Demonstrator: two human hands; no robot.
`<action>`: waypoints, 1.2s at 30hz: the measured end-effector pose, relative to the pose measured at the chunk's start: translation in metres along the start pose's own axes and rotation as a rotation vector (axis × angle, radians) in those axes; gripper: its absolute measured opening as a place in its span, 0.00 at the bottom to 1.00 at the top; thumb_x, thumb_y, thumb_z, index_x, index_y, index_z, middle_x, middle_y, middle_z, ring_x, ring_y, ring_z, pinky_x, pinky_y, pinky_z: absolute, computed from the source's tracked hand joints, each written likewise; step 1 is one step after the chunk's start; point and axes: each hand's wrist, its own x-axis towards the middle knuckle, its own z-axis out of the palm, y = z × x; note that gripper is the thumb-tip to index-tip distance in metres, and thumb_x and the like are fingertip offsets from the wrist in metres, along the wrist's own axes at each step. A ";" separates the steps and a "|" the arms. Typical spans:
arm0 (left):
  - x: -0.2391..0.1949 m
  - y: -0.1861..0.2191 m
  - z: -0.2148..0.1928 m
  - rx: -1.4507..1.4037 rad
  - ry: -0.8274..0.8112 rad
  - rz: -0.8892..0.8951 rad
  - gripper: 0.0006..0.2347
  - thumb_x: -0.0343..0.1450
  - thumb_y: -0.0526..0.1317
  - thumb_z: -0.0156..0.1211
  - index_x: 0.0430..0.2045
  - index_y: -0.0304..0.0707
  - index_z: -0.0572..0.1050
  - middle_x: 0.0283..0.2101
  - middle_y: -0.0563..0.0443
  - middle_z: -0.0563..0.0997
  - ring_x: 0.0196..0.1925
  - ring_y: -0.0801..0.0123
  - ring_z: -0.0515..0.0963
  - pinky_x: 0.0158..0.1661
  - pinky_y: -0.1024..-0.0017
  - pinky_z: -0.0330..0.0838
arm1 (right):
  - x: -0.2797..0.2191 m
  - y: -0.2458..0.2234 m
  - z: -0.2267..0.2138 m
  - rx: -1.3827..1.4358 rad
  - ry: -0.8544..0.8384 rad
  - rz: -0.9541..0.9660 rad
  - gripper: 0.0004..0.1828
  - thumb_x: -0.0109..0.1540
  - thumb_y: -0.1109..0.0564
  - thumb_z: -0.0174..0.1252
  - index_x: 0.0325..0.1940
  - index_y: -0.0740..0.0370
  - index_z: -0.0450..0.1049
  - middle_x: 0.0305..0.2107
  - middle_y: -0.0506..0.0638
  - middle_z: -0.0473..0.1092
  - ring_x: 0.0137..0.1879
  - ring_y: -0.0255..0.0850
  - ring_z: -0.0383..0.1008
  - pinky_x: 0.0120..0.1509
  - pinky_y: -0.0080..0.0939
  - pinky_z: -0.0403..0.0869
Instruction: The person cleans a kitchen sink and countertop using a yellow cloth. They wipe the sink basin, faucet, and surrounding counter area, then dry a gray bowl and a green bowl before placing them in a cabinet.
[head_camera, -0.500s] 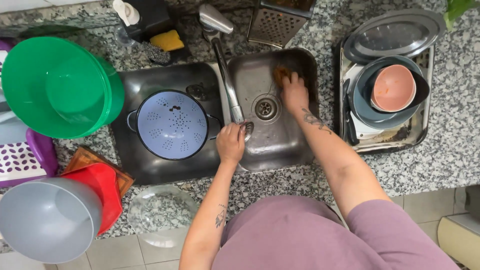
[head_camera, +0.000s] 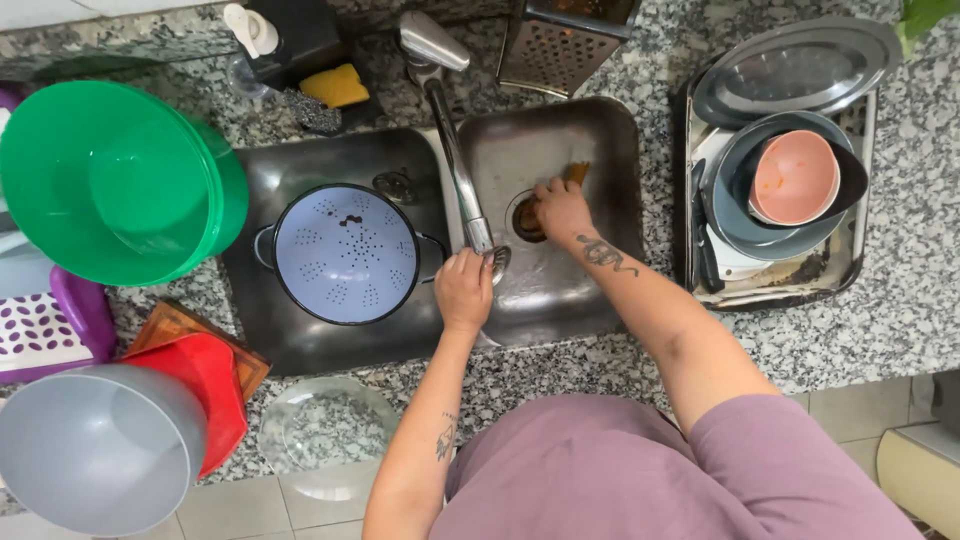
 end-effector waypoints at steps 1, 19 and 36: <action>0.004 -0.001 0.003 -0.001 0.007 -0.001 0.10 0.71 0.43 0.47 0.20 0.43 0.68 0.23 0.54 0.68 0.26 0.60 0.73 0.27 0.67 0.67 | -0.003 -0.003 0.000 -0.006 0.003 -0.002 0.10 0.55 0.55 0.55 0.38 0.49 0.77 0.45 0.42 0.67 0.49 0.43 0.63 0.49 0.45 0.62; 0.005 -0.004 0.003 0.028 0.023 -0.003 0.09 0.70 0.45 0.47 0.21 0.46 0.66 0.23 0.56 0.68 0.27 0.62 0.73 0.28 0.68 0.67 | -0.016 0.030 -0.007 -0.039 0.185 0.224 0.19 0.58 0.59 0.50 0.54 0.52 0.70 0.48 0.58 0.63 0.46 0.56 0.67 0.28 0.38 0.72; -0.002 -0.001 -0.002 -0.013 0.001 -0.009 0.06 0.70 0.44 0.46 0.27 0.48 0.69 0.26 0.57 0.70 0.30 0.62 0.74 0.31 0.68 0.68 | -0.107 -0.038 -0.003 0.492 -0.443 -0.220 0.15 0.51 0.57 0.59 0.41 0.44 0.72 0.47 0.51 0.62 0.51 0.62 0.66 0.44 0.62 0.74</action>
